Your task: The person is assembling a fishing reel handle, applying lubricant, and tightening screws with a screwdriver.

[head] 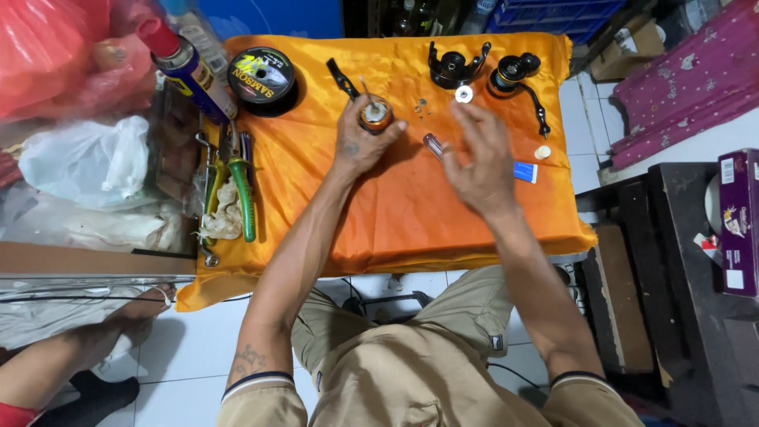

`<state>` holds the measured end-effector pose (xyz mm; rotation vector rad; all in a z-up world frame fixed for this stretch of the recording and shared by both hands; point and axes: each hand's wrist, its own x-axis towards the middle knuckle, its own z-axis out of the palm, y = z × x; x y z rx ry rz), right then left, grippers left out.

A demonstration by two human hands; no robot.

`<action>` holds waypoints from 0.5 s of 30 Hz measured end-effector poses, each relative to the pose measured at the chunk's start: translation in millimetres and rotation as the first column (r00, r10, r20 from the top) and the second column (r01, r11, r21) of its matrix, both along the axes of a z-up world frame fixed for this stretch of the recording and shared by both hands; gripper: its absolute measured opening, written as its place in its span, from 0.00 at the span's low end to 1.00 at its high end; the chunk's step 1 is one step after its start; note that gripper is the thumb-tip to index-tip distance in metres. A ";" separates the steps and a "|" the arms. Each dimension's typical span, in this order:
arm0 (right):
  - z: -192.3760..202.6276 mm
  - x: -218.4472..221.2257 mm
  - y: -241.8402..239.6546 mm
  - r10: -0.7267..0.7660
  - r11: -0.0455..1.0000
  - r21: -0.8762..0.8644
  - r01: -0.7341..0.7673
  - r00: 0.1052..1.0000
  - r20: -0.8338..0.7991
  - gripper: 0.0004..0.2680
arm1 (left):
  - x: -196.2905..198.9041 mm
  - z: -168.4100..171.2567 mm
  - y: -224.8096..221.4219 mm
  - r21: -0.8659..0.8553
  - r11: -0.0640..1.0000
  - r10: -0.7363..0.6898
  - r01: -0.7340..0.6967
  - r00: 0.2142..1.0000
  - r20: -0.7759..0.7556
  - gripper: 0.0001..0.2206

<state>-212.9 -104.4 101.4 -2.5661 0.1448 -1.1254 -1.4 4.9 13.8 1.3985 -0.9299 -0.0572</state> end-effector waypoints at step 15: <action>-51.5 5.4 -44.8 -0.120 0.971 0.131 0.202 0.877 -0.465 0.13 | 4.3 0.3 3.9 0.118 0.991 -0.073 0.070 0.997 0.022 0.17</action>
